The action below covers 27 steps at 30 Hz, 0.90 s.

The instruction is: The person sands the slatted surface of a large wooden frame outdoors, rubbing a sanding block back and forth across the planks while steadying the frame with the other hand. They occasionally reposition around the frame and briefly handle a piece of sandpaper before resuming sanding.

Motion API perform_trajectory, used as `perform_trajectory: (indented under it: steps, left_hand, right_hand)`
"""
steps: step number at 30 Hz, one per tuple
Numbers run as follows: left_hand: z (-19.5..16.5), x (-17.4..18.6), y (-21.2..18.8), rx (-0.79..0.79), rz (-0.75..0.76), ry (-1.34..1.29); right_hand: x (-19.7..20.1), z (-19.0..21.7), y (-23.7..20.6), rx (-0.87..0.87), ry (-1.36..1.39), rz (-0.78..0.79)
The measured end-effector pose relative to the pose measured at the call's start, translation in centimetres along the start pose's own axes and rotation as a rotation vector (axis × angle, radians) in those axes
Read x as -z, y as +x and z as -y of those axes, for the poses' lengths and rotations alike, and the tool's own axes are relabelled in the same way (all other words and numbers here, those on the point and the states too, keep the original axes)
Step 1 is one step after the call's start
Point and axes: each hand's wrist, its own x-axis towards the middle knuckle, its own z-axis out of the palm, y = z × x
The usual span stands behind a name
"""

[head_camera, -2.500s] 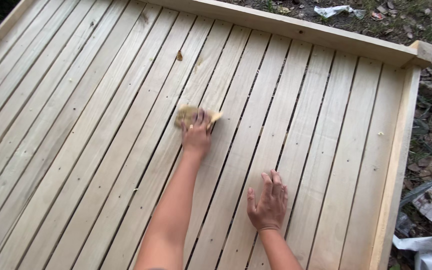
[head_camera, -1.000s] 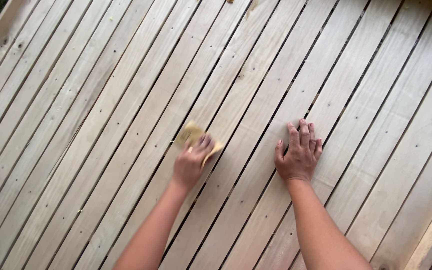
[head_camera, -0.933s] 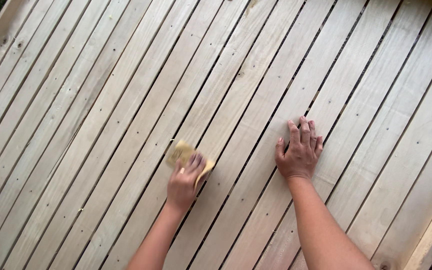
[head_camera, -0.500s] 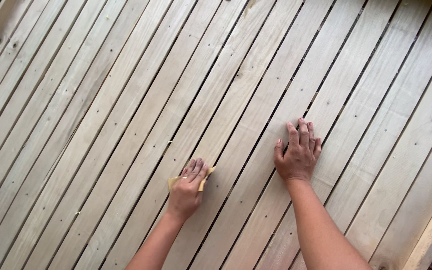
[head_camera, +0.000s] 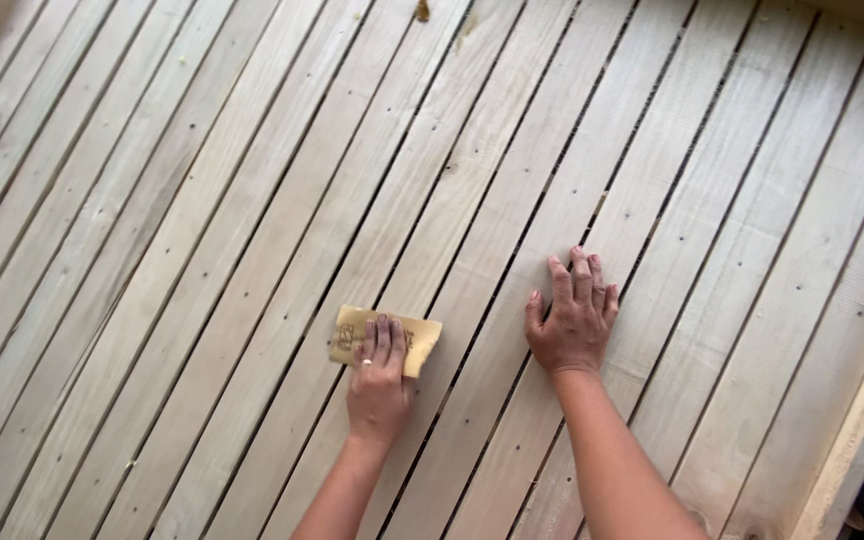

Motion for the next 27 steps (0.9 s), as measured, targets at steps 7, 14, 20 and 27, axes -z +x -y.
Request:
perform_trajectory:
  steps: [7,14,20,27]
  left_hand:
    - [-1.4,-4.3,16.9,-0.087,-0.026,-0.141]
    - [-5.9,-4.7,29.2,-0.086,-0.093,-0.132]
    - [-1.2,0.2,10.4,-0.133,-0.037,-0.151]
    - [1.0,0.0,-3.3,0.054,0.031,-0.082]
  right_hand:
    - [0.2,0.3,0.3,-0.011,-0.063,0.029]
    - [0.6,0.2,0.8,-0.017,-0.038,0.038]
    - [0.5,0.0,0.8,-0.019,-0.031,0.022]
    - [0.3,0.0,0.3,-0.015,-0.062,0.011]
